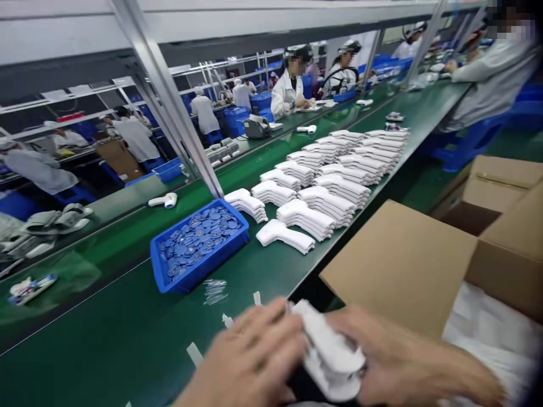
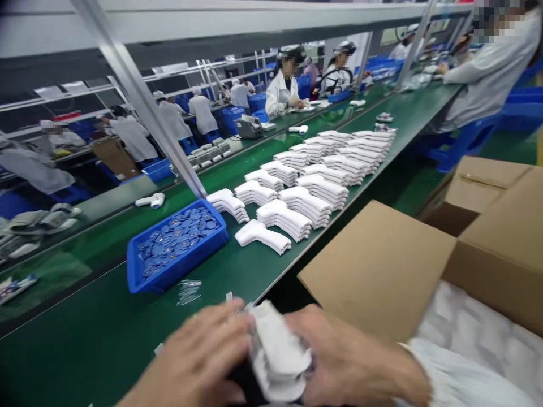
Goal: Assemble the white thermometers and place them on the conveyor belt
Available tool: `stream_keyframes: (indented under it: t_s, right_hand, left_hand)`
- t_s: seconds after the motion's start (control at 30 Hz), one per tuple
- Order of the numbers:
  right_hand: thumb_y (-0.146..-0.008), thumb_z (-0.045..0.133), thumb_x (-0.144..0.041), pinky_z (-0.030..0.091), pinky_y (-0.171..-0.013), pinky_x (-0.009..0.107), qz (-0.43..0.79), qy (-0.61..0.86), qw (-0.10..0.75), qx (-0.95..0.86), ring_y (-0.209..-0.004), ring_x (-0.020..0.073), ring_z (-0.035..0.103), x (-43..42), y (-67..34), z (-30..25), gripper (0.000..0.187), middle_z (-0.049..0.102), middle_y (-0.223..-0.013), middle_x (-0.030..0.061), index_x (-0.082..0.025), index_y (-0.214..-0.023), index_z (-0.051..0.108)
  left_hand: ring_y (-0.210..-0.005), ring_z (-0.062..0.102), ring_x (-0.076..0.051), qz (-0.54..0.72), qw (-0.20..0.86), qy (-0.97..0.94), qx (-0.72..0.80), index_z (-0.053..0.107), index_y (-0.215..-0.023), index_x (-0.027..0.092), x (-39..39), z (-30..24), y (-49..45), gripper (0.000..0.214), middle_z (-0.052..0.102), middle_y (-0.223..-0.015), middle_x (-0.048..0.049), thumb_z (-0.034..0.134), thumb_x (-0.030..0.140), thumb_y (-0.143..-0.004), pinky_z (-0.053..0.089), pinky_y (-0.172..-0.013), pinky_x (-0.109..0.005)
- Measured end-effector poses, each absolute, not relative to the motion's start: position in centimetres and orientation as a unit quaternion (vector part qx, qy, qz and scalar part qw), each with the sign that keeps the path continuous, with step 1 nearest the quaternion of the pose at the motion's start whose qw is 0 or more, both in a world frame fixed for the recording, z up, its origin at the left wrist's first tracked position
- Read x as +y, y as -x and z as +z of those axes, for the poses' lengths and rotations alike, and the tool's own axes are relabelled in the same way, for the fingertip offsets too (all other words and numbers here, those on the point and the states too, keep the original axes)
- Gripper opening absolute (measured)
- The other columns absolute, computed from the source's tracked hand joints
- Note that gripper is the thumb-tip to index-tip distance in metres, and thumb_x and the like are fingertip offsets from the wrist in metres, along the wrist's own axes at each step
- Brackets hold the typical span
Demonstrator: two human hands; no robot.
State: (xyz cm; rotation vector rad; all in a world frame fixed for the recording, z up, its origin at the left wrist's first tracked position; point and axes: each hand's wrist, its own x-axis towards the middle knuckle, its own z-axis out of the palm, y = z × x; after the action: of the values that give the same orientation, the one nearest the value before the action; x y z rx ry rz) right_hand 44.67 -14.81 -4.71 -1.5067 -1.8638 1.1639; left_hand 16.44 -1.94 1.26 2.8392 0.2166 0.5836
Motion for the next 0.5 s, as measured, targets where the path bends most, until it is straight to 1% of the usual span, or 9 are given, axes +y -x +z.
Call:
stream_keyframes:
  t_s: [0.03,0.07,0.1,0.17,0.23,0.3,0.37,0.4,0.5]
  right_hand:
    - [-0.073,0.077,-0.037,0.038,-0.053,0.024,0.432,0.506,0.215,-0.715,-0.063,0.0124,0.054,-13.0,-42.7,-3.2,0.023,0.065,-0.076,-0.0036,-0.023,-0.086,0.064]
    - [-0.072,0.077,-0.034,0.036,-0.051,0.023,0.428,0.491,0.202,-0.732,-0.061,0.0112,0.051,-11.7,-41.2,-2.1,0.023,0.063,-0.074,-0.0049,-0.023,-0.086,0.062]
    - [-0.072,0.077,-0.030,0.039,-0.052,0.022,0.390,0.499,0.210,-0.745,-0.063,0.0117,0.052,-10.7,-40.2,-1.3,0.025,0.063,-0.077,-0.0047,-0.023,-0.091,0.062]
    - [-0.075,0.073,-0.022,0.048,-0.064,0.027,0.239,0.548,0.250,-0.762,-0.076,0.0172,0.059,-9.4,-39.2,-0.8,0.037,0.067,-0.092,0.0005,-0.023,-0.109,0.061]
    - [-0.078,0.069,-0.018,0.052,-0.076,0.037,0.049,0.575,0.277,-0.768,-0.089,0.0248,0.063,-8.4,-39.0,-1.0,0.048,0.069,-0.103,0.0088,-0.020,-0.125,0.057]
    - [-0.078,0.068,-0.018,0.053,-0.076,0.041,-0.049,0.585,0.267,-0.764,-0.092,0.0295,0.065,-6.9,-39.3,-1.1,0.050,0.070,-0.103,0.0131,-0.016,-0.127,0.058]
    - [-0.075,0.070,-0.020,0.053,-0.073,0.038,-0.020,0.630,0.243,-0.737,-0.091,0.0290,0.068,-4.9,-40.2,-0.5,0.048,0.072,-0.102,0.0114,-0.017,-0.122,0.062]
    - [-0.073,0.070,-0.021,0.053,-0.071,0.035,0.019,0.658,0.226,-0.718,-0.088,0.0272,0.069,-3.7,-40.9,0.0,0.042,0.073,-0.100,0.0090,-0.019,-0.115,0.065]
    - [-0.074,0.067,-0.025,0.046,-0.057,0.027,0.097,0.713,0.173,-0.672,-0.067,0.0197,0.066,-0.2,-43.5,1.3,0.012,0.072,-0.079,0.0032,-0.021,-0.085,0.067]
  left_hand:
    - [-0.115,0.068,-0.026,0.196,0.110,-0.973,0.051,0.053,-0.137,0.028,-2.8,0.5,-17.5,0.039,0.072,-0.120,-0.0097,0.060,0.030,-0.098,0.055,-0.102,-0.040]
    - [-0.102,0.072,-0.026,0.207,0.108,-0.971,0.050,0.053,-0.134,0.026,-3.4,-0.2,-18.3,0.035,0.073,-0.111,-0.0103,0.057,0.026,-0.099,0.058,-0.094,-0.039]
    - [-0.091,0.072,-0.024,0.227,0.119,-0.963,0.081,0.053,-0.130,0.024,-3.7,-0.6,-18.8,0.032,0.073,-0.104,-0.0101,0.056,0.024,-0.098,0.059,-0.085,-0.039]
    - [-0.078,0.069,-0.022,0.277,0.173,-0.924,0.199,0.052,-0.122,0.022,-3.7,-1.0,-19.2,0.028,0.070,-0.097,-0.0090,0.060,0.026,-0.095,0.059,-0.071,-0.036]
    - [-0.086,0.070,-0.023,0.291,0.240,-0.872,0.313,0.051,-0.124,0.023,-3.0,-0.6,-18.9,0.036,0.069,-0.106,-0.0093,0.065,0.033,-0.093,0.060,-0.074,-0.036]
    - [-0.105,0.069,-0.026,0.286,0.280,-0.836,0.376,0.048,-0.133,0.025,-2.2,-0.1,-18.6,0.045,0.066,-0.123,-0.0105,0.065,0.036,-0.093,0.060,-0.086,-0.040]
    - [-0.125,0.061,-0.028,0.281,0.288,-0.829,0.389,0.043,-0.142,0.029,-1.4,0.3,-18.1,0.051,0.059,-0.139,-0.0100,0.062,0.037,-0.096,0.055,-0.099,-0.045]
    - [-0.131,0.057,-0.029,0.282,0.285,-0.829,0.390,0.040,-0.145,0.031,-1.1,0.3,-17.7,0.052,0.056,-0.144,-0.0095,0.059,0.038,-0.097,0.053,-0.103,-0.048]
    - [-0.136,0.053,-0.033,0.280,0.269,-0.815,0.430,0.038,-0.150,0.032,-0.2,-0.4,-15.7,0.055,0.052,-0.149,-0.0103,0.055,0.045,-0.098,0.053,-0.103,-0.051]
